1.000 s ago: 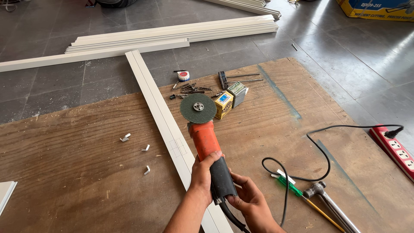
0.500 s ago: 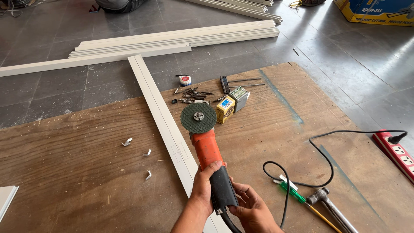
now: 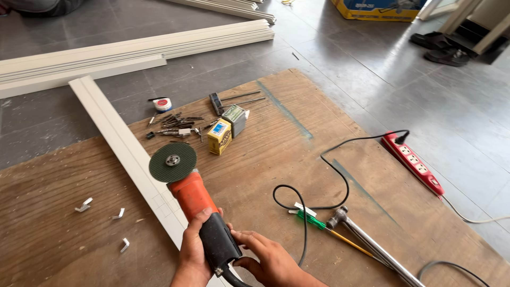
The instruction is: The person uses a hammer and chisel to mark a white molding strip, then uses an angle grinder to cut a rectangular notch into it. The person handles the molding and tools on a wooden work surface.
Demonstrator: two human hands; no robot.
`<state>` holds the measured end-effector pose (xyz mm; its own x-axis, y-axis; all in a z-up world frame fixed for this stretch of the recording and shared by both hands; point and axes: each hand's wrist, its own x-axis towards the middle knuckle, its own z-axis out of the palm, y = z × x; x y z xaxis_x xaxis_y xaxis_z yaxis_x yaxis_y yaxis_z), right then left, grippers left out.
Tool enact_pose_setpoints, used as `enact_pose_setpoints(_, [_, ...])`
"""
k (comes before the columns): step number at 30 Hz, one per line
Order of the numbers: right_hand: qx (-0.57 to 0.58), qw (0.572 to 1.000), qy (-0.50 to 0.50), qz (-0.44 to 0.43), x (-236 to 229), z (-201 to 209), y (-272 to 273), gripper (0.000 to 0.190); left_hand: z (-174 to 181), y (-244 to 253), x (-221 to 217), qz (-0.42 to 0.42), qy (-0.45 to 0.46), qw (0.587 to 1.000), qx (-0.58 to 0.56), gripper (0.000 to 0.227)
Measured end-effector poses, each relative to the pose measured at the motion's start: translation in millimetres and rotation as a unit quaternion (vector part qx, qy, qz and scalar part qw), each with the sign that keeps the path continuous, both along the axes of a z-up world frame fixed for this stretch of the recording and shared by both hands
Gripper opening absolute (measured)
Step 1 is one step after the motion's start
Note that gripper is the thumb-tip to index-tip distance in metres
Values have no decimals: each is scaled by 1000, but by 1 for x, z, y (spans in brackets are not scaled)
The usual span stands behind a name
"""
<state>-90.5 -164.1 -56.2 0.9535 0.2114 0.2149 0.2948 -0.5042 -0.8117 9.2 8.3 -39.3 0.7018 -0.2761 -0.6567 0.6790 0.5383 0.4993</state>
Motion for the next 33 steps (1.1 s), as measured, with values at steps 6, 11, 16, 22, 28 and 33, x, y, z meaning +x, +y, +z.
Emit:
enact_pose_setpoints(6, [-94, 986, -139, -9, 2, 15, -8, 66, 12, -15, 2, 7, -18, 1000, 8, 58])
enact_pose_setpoints(11, [300, 937, 173, -52, 6, 5, -2, 58, 15, -22, 11, -6, -39, 998, 39, 57])
enact_pose_setpoints(16, [466, 825, 309, -81, 9, -8, -3, 55, 10, -30, 11, -35, -64, 996, 44, 57])
enact_pose_setpoints(22, [348, 881, 321, -8, 25, -8, -52, 52, 14, -45, 17, -66, -60, 990, 111, 55])
enact_pose_setpoints(28, [138, 926, 219, -276, 97, -49, -233, 30, 6, -92, 50, -141, -70, 979, 127, 53])
enact_pose_setpoints(33, [-45, 829, 135, -541, 116, -97, -437, 27, -16, -160, 97, -178, -49, 979, 90, 55])
